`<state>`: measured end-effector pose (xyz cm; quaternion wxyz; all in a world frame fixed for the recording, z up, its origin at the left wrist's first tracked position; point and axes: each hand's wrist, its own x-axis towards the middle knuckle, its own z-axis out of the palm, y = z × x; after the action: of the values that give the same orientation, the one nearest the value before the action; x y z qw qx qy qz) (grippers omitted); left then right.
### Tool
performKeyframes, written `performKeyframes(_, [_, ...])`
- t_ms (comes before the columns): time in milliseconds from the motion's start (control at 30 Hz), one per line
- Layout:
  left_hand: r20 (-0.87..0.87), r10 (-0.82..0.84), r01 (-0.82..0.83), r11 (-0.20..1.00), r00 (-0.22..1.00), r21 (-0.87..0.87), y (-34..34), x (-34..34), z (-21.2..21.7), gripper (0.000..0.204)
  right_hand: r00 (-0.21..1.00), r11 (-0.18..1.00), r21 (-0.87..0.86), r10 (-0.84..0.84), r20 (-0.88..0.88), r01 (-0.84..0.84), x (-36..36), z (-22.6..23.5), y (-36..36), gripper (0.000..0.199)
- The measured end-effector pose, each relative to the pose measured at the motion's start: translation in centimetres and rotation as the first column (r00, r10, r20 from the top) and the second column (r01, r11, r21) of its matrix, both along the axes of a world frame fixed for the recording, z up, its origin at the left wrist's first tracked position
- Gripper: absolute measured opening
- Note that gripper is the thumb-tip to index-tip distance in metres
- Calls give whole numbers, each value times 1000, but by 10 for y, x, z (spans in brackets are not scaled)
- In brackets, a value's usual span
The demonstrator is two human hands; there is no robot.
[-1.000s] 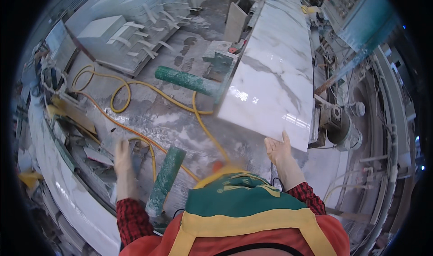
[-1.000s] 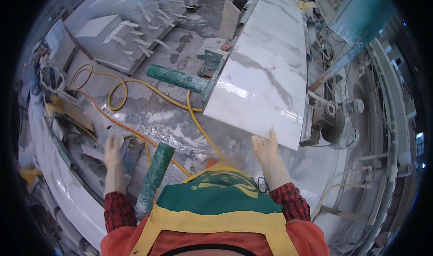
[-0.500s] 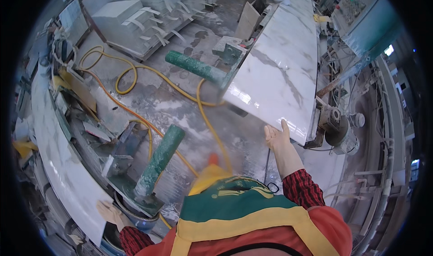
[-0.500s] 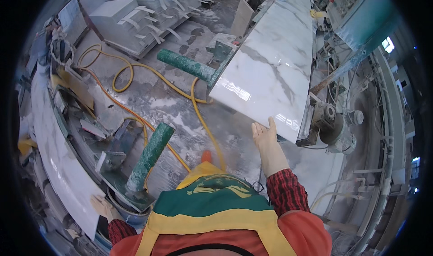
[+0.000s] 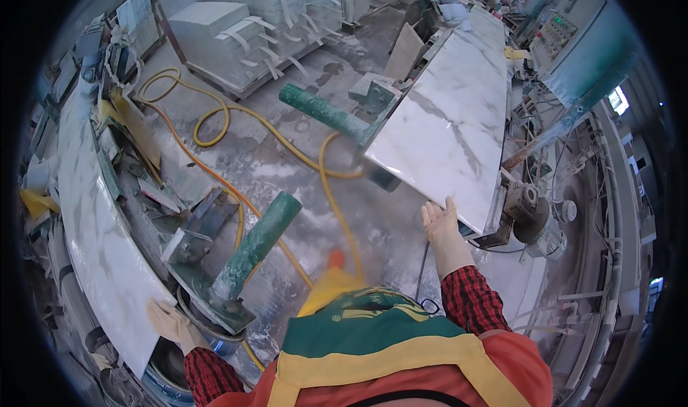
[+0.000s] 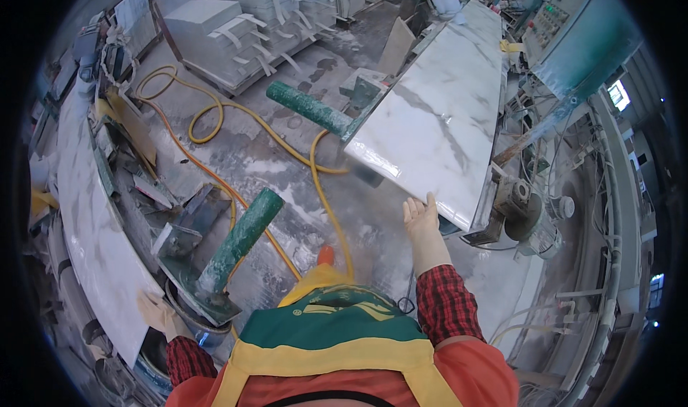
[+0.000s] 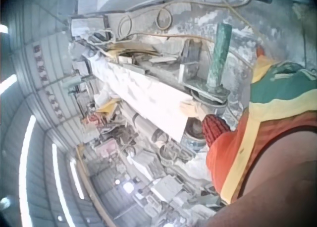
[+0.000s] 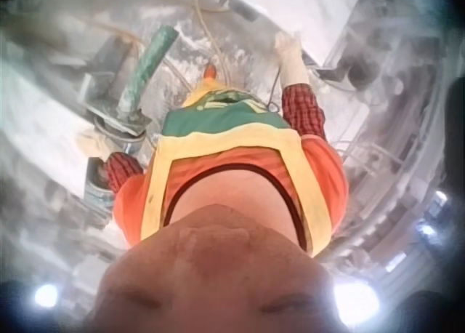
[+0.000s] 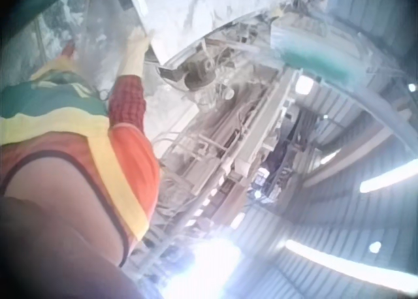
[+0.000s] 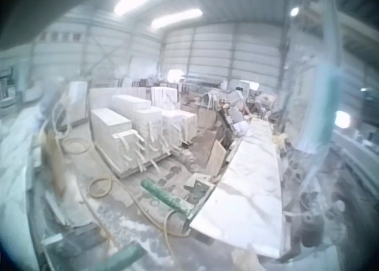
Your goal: The person repeatedly picks up large white marble-like slabs from a conveyor belt, lifts them, and places them back down or onto a stack. The person wears gloves and an apron while performing this repetitive handling task in a factory setting.
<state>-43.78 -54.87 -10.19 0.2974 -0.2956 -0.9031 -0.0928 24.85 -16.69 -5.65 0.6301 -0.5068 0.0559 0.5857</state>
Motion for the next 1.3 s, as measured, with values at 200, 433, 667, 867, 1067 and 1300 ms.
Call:
performKeyframes(200, [-56, 12, -12, 1000, 998, -2, 7, 18, 10, 39, 1000, 1000, -4, 30, 2, -30, 0, -19, -8, 75])
performKeyframes(433, [-47, 48, -49, 998, 998, -28, 2, 13, -1, 39, 973, 979, 2, 203, 111, -204, 1, -39, -26, 58])
performKeyframes(667, [50, 44, -43, 999, 998, -34, 8, 33, 19, 42, 852, 889, -6, 440, 284, -457, 16, -113, -145, 41])
performKeyframes(867, [86, 77, -69, 994, 993, -87, 6, 45, 29, 44, 168, 607, -352, 634, 755, -712, 69, -166, -275, 47])
performKeyframes(1067, [-259, 15, 17, 992, 966, 121, 9, 43, 11, 32, 826, 808, -448, 516, 225, -382, 29, -147, -288, 36])
performKeyframes(1300, [-318, -123, 4, 937, 940, -349, -4, 40, 34, 35, 643, 668, -481, 724, 248, -567, -74, -235, -254, 33])
